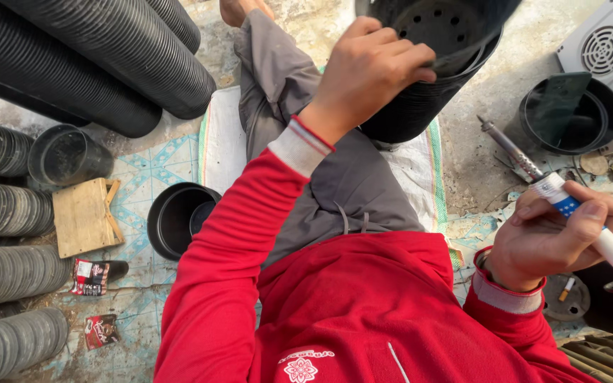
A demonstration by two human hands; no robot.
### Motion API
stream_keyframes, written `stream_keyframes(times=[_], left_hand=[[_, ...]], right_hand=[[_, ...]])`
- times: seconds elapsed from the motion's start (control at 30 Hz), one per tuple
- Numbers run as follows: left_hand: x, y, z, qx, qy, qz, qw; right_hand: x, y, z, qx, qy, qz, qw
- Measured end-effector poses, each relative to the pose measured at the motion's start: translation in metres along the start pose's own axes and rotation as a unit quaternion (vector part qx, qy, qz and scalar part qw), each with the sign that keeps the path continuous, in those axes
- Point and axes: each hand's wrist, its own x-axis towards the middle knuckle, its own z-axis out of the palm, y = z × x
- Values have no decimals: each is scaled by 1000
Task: The person uses a soldering iron to melt drainage holes into the bottom and sides of several black plastic pots.
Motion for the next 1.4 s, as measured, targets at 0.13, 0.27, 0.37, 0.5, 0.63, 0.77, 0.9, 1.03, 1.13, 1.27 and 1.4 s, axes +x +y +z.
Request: stream_keyframes(times=[0.13,0.27,0.37,0.5,0.63,0.77,0.9,1.03,1.13,1.27,1.4], left_hand=[[-19,3,-44,63,79,-36,994],[-71,20,-101,160,72,-137,975],[-123,40,-136,229,25,-230,945],[-197,72,-167,268,-30,-340,901],[-268,97,-185,288,-96,-402,864],[-322,101,-187,245,-124,-454,847],[-350,98,-172,213,-156,-486,833],[-366,95,-159,151,-120,-518,833],[-372,97,-146,141,-116,-526,831],[-378,105,-138,152,-89,-512,841],[-383,108,-137,158,-101,-514,837]], right_hand=[[-3,-2,-3,1,-8,9,1000],[-9,0,-3,4,11,29,1000],[-13,1,0,13,1,31,999],[-18,0,10,23,-31,27,999],[-24,-5,20,21,-67,22,997],[-29,-12,32,-12,-97,4,995],[-30,-7,31,8,-123,-2,992],[-24,17,10,18,-161,46,986],[-15,45,-11,47,-193,73,977],[-13,89,-47,64,-256,63,963],[-11,121,-71,67,-255,83,961]])
